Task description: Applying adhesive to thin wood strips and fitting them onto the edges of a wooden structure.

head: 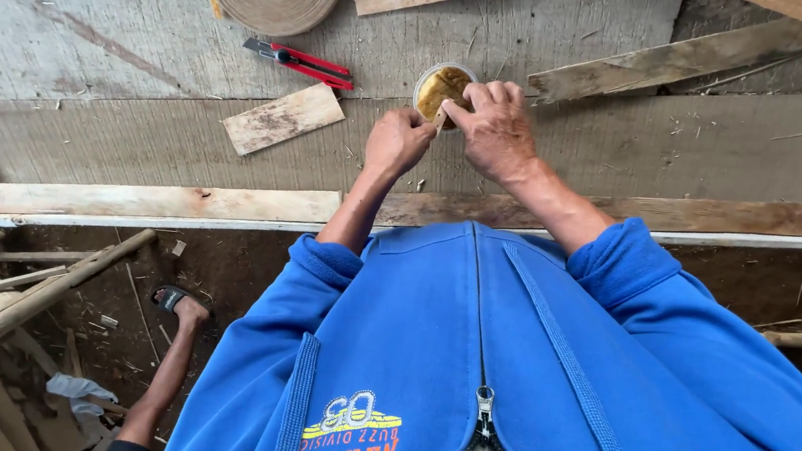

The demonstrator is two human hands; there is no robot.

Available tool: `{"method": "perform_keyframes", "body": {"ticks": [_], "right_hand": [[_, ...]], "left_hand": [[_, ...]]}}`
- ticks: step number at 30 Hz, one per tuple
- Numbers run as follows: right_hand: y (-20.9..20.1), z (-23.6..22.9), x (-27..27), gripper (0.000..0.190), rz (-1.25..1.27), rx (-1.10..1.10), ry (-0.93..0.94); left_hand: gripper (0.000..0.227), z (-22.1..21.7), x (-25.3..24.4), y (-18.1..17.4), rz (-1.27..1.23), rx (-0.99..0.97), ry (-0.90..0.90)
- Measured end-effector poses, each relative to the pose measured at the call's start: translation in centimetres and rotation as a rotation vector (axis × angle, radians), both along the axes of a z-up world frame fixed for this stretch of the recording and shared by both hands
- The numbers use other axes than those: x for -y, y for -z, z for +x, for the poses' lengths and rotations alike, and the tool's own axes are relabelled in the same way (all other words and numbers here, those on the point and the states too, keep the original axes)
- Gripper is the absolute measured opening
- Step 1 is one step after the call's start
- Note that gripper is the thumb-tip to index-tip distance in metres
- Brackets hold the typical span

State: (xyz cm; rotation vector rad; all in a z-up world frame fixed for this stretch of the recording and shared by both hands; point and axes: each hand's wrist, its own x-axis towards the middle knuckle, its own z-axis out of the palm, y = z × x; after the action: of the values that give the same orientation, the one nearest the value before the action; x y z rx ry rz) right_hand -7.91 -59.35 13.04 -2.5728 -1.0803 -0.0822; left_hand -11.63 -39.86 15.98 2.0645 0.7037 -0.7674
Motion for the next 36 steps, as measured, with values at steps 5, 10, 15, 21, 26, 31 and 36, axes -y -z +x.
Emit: {"method": "perform_keyframes", "body": {"ticks": [5,10,15,21,26,31,36], "right_hand": [[-0.1,1.1,0.2,0.034,0.015,-0.066,-0.016],[1.6,2.9,0.8,0.026,0.061,-0.149,-0.022],[0.5,3.7,-0.2,0.019,0.023,-0.060,-0.021],[-2.2,4.1,-1.9,0.014,-0.062,0.039,-0.052],[-1.4,4.4,-2.1,0.013,-0.149,0.020,-0.062],[-1.0,4.9,-2.0,0.014,-0.155,-0.105,-0.065],[-0.4,5.7,-2.7,0.011,-0.184,-0.083,-0.053]], "left_hand": [[0.045,1.0,0.6,-5.2,0.078,0.030,-0.044],[0.069,1.7,1.7,-6.5,0.120,0.235,-0.084],[0.072,2.2,1.8,-5.7,0.129,0.231,-0.023],[0.066,2.2,1.3,-1.3,0.190,0.222,0.023],[0.067,2.2,0.9,-0.7,0.180,0.269,0.054],[0.067,2.2,0.9,0.5,0.172,0.299,0.091],[0.060,2.2,0.6,0.5,0.077,0.349,0.120]]}}
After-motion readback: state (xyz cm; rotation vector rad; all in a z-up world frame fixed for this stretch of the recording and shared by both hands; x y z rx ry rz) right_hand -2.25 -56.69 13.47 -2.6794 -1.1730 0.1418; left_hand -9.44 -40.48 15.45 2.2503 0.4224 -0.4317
